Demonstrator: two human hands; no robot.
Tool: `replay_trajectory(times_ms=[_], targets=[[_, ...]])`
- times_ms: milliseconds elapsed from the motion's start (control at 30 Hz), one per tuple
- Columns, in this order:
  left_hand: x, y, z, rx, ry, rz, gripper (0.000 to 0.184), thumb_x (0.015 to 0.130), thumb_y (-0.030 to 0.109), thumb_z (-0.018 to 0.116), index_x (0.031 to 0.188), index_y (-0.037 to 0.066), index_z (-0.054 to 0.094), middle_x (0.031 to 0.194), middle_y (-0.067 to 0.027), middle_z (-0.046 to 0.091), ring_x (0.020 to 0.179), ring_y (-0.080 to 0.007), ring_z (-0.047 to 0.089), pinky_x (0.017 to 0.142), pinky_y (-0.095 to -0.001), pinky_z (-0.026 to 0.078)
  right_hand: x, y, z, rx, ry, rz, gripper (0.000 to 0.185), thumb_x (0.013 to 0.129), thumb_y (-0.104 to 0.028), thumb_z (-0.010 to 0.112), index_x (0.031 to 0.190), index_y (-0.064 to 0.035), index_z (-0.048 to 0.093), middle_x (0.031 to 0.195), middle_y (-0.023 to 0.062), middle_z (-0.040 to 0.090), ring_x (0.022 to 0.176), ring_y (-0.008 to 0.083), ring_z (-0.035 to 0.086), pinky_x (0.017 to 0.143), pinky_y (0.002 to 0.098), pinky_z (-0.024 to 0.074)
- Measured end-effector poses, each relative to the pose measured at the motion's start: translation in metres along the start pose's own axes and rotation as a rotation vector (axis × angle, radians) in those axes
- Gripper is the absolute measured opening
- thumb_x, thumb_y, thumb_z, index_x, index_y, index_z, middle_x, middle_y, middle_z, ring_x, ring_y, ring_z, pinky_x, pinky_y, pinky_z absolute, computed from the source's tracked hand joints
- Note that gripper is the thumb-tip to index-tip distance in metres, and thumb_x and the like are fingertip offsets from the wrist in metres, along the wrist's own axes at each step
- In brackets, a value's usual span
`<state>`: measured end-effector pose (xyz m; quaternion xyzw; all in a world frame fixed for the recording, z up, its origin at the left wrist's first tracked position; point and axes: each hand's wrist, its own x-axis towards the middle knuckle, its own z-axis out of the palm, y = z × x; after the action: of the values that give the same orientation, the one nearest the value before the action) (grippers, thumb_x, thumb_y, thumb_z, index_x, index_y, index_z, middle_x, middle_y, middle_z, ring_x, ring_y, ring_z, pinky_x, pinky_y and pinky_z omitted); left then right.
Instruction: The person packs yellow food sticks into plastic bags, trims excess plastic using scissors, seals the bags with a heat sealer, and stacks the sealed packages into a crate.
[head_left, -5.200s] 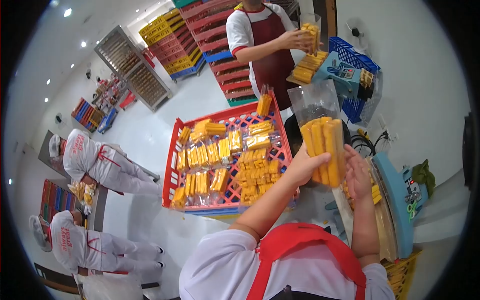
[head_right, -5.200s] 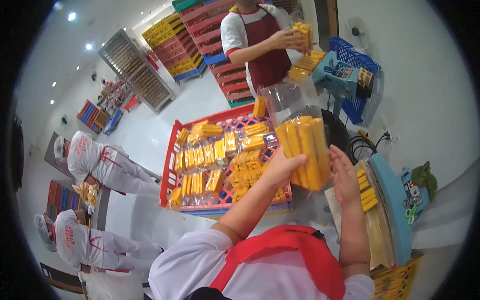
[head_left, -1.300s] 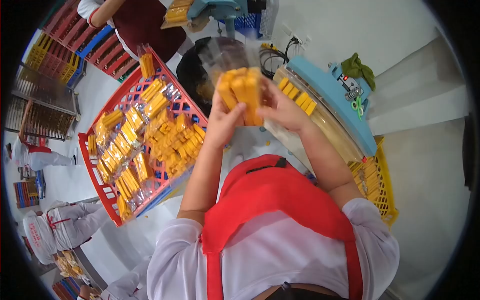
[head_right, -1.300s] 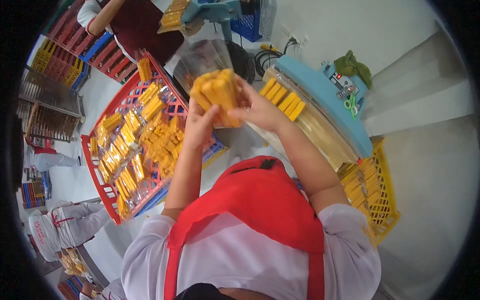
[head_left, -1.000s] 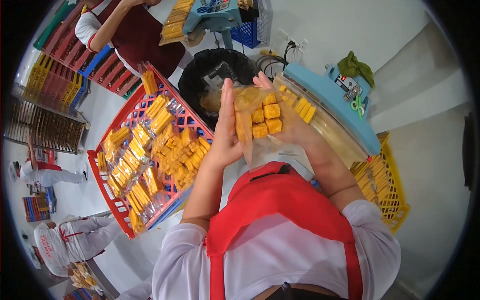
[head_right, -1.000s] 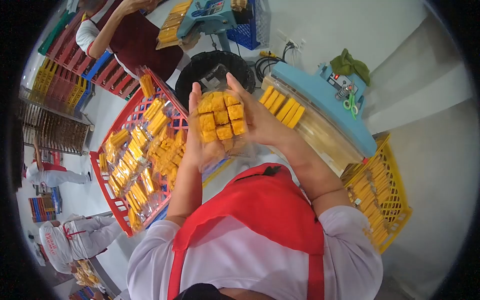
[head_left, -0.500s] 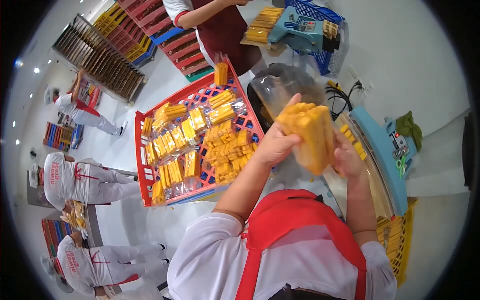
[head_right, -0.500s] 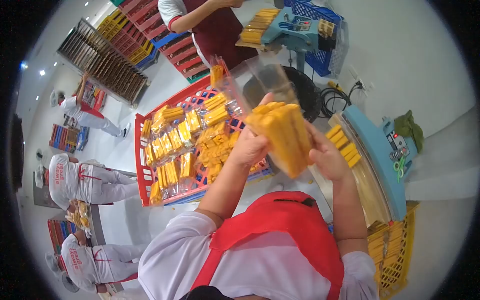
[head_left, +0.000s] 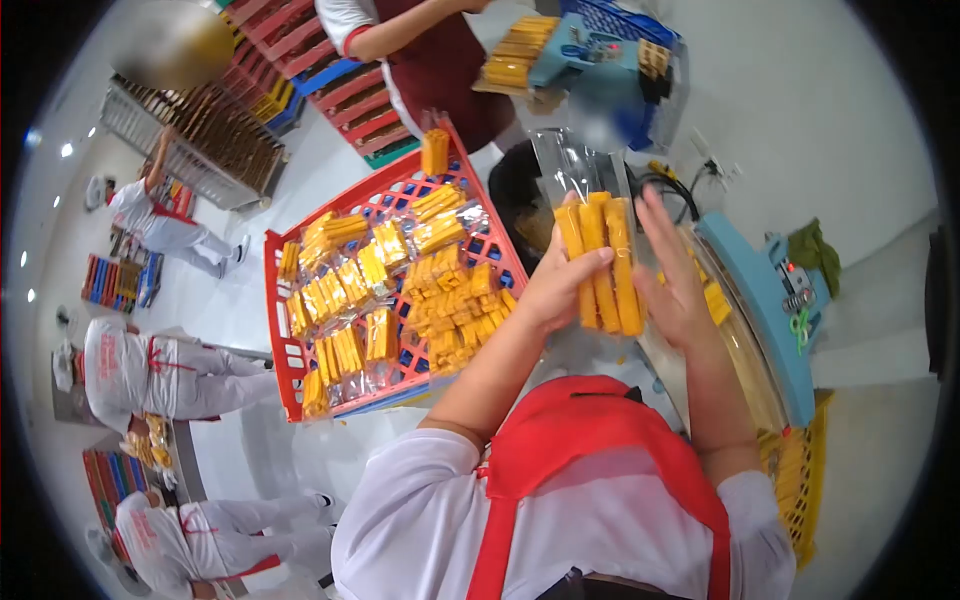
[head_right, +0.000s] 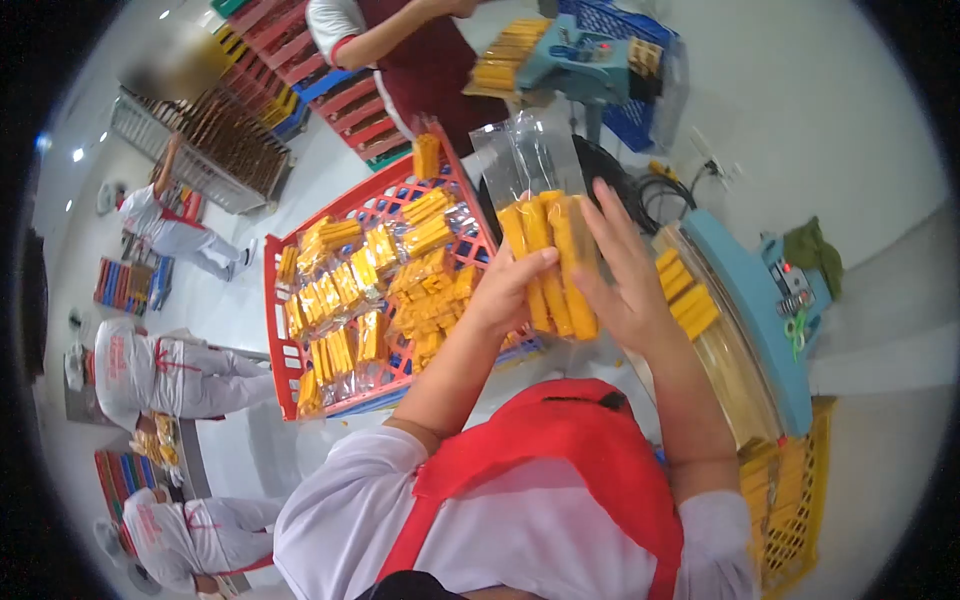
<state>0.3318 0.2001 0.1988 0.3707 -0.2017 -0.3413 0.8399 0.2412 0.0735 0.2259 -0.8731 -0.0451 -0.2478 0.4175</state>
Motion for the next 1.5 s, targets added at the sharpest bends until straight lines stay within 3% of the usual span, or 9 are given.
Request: replay_trajectory(times_ms=[133,400,567,900,1067,1133,1200,1333,1500], targets=[[0.008,-0.019,-0.003,-0.217,-0.028,-0.364,0.04,0.084,0.026,0.048,0.117,0.005,0.041,0.109,-0.0123,0.053,0.098,-0.0262,0.054,0.084,-0.042,0.044,0.033,0.026,0.008,0.127,-0.008,0.063,0.055,0.084,-0.029,0.047,0.126,0.0036,0.033,0.132,0.0231,0.028,0.126,0.0319,0.022,0.103,0.0341,0.0171],[0.026,-0.025,0.008,-0.46,0.058,-0.502,0.035,0.085,0.023,0.047,0.113,0.002,0.045,0.109,-0.0124,0.054,0.099,-0.0267,0.054,0.087,-0.0423,0.042,0.038,0.047,-0.001,0.293,-0.137,0.465,0.068,0.085,-0.047,0.037,0.123,0.0095,0.032,0.131,0.0236,0.03,0.125,0.0293,0.025,0.103,0.0317,0.018],[0.03,-0.036,0.019,-0.67,-0.108,-0.758,0.039,0.087,0.033,0.038,0.113,0.005,0.047,0.11,-0.0127,0.053,0.099,-0.0287,0.052,0.084,-0.0455,0.043,0.036,0.061,-0.03,0.448,-0.364,0.702,0.054,0.083,-0.048,0.042,0.103,-0.0008,0.058,0.099,0.0137,0.058,0.086,0.0189,0.054,0.075,0.0325,0.041],[0.031,-0.065,0.059,-0.739,-0.136,-0.895,0.039,0.088,0.035,0.035,0.114,0.008,0.047,0.113,-0.011,0.052,0.1,-0.0271,0.052,0.085,-0.0446,0.042,-0.001,0.059,-0.07,0.289,-0.231,0.8,0.049,0.084,-0.045,0.042,0.095,-0.0024,0.062,0.098,0.015,0.059,0.093,0.0237,0.053,0.081,0.0346,0.0391],[0.034,-0.092,0.074,-0.559,-0.329,-0.726,0.045,0.087,0.037,0.042,0.12,0.007,0.042,0.118,-0.0102,0.049,0.106,-0.0263,0.048,0.091,-0.0405,0.038,-0.054,0.057,-0.077,0.006,0.61,0.363,0.044,0.084,-0.03,0.051,0.114,0.0016,0.048,0.107,0.014,0.053,0.101,0.0209,0.049,0.087,0.0308,0.0368],[0.034,-0.1,0.09,-0.471,-0.433,-0.667,0.048,0.084,0.031,0.051,0.123,0.006,0.039,0.119,-0.0078,0.047,0.108,-0.0239,0.046,0.093,-0.0382,0.037,-0.086,0.025,-0.093,0.661,0.768,0.564,0.049,0.084,-0.017,0.051,0.127,-0.0012,0.033,0.123,0.0088,0.042,0.114,0.0173,0.04,0.096,0.0286,0.0294],[0.035,-0.113,0.108,-0.002,-0.553,-0.269,0.05,0.082,0.022,0.056,0.125,0.006,0.036,0.12,-0.0064,0.046,0.109,-0.0211,0.045,0.092,-0.0369,0.037,-0.12,0.02,-0.099,0.727,0.68,0.494,0.054,0.082,-0.014,0.055,0.128,-0.0013,0.029,0.121,0.0074,0.044,0.11,0.0158,0.042,0.093,0.0284,0.0323],[0.043,-0.141,0.117,0.503,-0.87,-0.098,0.052,0.072,0.004,0.064,0.12,0.005,0.044,0.123,-0.0069,0.042,0.109,-0.0172,0.044,0.091,-0.0303,0.036,-0.181,0.024,-0.109,0.601,0.652,0.331,0.06,0.077,-0.005,0.059,0.13,-0.0016,0.029,0.118,0.0047,0.046,0.107,0.0124,0.043,0.09,0.0281,0.0351],[0.023,-0.162,0.136,0.666,-1.065,-0.316,0.061,0.073,-0.003,0.06,0.128,0.0,0.033,0.114,-0.0062,0.051,0.1,-0.0119,0.05,0.084,-0.0249,0.04,-0.252,0.025,-0.103,0.34,0.682,0.5,0.056,0.078,-0.003,0.058,0.128,-0.0014,0.033,0.115,0.0037,0.048,0.105,0.0103,0.044,0.089,0.0267,0.0352]])
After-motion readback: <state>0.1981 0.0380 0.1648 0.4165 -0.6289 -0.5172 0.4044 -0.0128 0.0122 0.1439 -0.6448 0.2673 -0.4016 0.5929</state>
